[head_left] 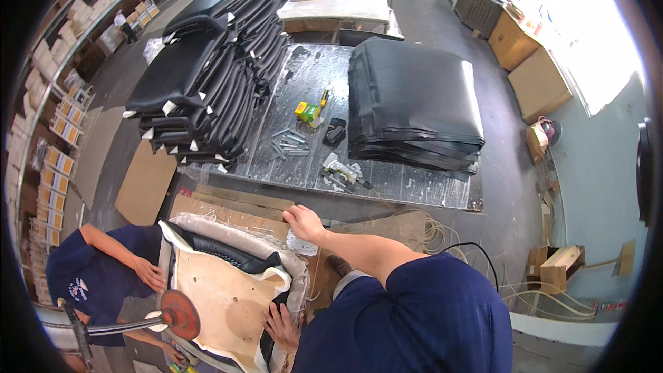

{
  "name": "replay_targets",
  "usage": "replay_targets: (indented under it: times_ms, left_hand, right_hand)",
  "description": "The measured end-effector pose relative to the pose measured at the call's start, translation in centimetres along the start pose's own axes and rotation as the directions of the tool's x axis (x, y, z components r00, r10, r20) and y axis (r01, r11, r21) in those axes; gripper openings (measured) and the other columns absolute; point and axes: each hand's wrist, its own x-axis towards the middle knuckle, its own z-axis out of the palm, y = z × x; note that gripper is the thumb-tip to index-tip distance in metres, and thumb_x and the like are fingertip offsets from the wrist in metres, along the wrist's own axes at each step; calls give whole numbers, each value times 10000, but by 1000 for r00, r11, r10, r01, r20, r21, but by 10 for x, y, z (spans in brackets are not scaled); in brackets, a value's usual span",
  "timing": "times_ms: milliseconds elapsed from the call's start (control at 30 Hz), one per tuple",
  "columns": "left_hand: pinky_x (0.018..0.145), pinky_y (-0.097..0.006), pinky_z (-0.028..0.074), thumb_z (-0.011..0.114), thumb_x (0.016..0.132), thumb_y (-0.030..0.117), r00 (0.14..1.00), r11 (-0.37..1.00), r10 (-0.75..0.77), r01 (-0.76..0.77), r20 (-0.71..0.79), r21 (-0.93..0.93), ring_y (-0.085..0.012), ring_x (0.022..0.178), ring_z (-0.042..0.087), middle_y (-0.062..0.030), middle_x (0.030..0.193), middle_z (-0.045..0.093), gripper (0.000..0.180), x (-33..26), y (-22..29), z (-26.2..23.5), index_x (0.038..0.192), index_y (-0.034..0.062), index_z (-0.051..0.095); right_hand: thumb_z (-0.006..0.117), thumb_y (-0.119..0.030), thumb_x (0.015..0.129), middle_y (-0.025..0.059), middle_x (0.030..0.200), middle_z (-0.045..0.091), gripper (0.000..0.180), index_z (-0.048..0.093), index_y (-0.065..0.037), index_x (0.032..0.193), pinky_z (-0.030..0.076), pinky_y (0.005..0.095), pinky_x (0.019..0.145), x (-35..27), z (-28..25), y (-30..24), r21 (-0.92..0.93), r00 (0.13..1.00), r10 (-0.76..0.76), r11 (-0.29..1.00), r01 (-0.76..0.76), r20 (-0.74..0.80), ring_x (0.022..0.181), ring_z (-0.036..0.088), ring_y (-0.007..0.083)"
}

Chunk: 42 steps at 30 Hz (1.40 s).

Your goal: The person places a black fabric cover over a chair seat frame, then lays a white foam pad on top. Using a pneumatic staple gun, the person staples the fabric edges to the underside of the seat frame. The process is repeated for a second seat.

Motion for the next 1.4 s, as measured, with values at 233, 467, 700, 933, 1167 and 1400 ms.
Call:
replay_targets:
  times_ms: [233, 467, 700, 933, 1167, 1400]
  left_hand:
    - [1291, -693, 231, 668, 1032, 391, 994, 984, 94, -85, 50, -155, -483, 1575, 411, -177, 1657, 536, 626, -13, -6, -4, 1540, 34, 590]
    - [1275, -620, 326, 714, 969, 211, 990, 985, 111, -122, -90, -121, -456, 1505, 507, -199, 1520, 650, 535, -15, 4, -8, 1461, 12, 649]
    - [1251, -593, 364, 721, 965, 190, 996, 993, 53, -61, -75, -104, -449, 1465, 543, -201, 1484, 671, 515, 13, 30, -9, 1445, 13, 662]
    - [1226, -566, 402, 728, 961, 168, 998, 998, -30, 27, -53, -63, -442, 1425, 579, -202, 1447, 692, 495, 56, 79, -16, 1429, 14, 676]
    - [1202, -540, 441, 735, 957, 146, 985, 984, -173, 172, -12, -40, -435, 1385, 616, -204, 1410, 713, 477, 84, 116, -26, 1413, 14, 689]
    - [1178, -513, 479, 742, 953, 124, 935, 916, -350, 353, 52, -192, -428, 1345, 652, -205, 1373, 734, 458, 101, 146, -22, 1396, 15, 702]
  right_hand:
    - [624, -297, 1082, 199, 1159, 751, 311, 777, -41, 1169, 551, 502, 1004, -93, -85, 75, -38, 939, 199, 975, -218, -282, 1154, 691, 420]
    - [753, -221, 999, 128, 1039, 836, 226, 812, -62, 1148, 613, 404, 878, -173, -173, 151, 81, 741, 511, 842, -533, -435, 938, 795, 252]
    - [751, -206, 1028, 21, 855, 749, 202, 796, -25, 1106, 560, 300, 630, -125, -268, 206, 649, 516, 666, 718, -249, -539, 723, 700, 120]
    - [709, -203, 1080, 46, 999, 770, 262, 740, -63, 1300, 571, 324, 626, -11, -371, 225, 893, 487, 776, 449, 21, -401, 751, 724, 150]
    - [753, -260, 1061, 91, 1091, 766, 340, 684, -60, 1327, 600, 406, 712, 52, -399, 240, 984, 500, 849, 177, 32, -169, 849, 747, 229]
    - [751, -374, 1066, 72, 972, 712, 281, 656, -110, 1065, 604, 420, 708, 89, -412, 230, 998, 564, 824, -18, -63, 50, 800, 707, 242]
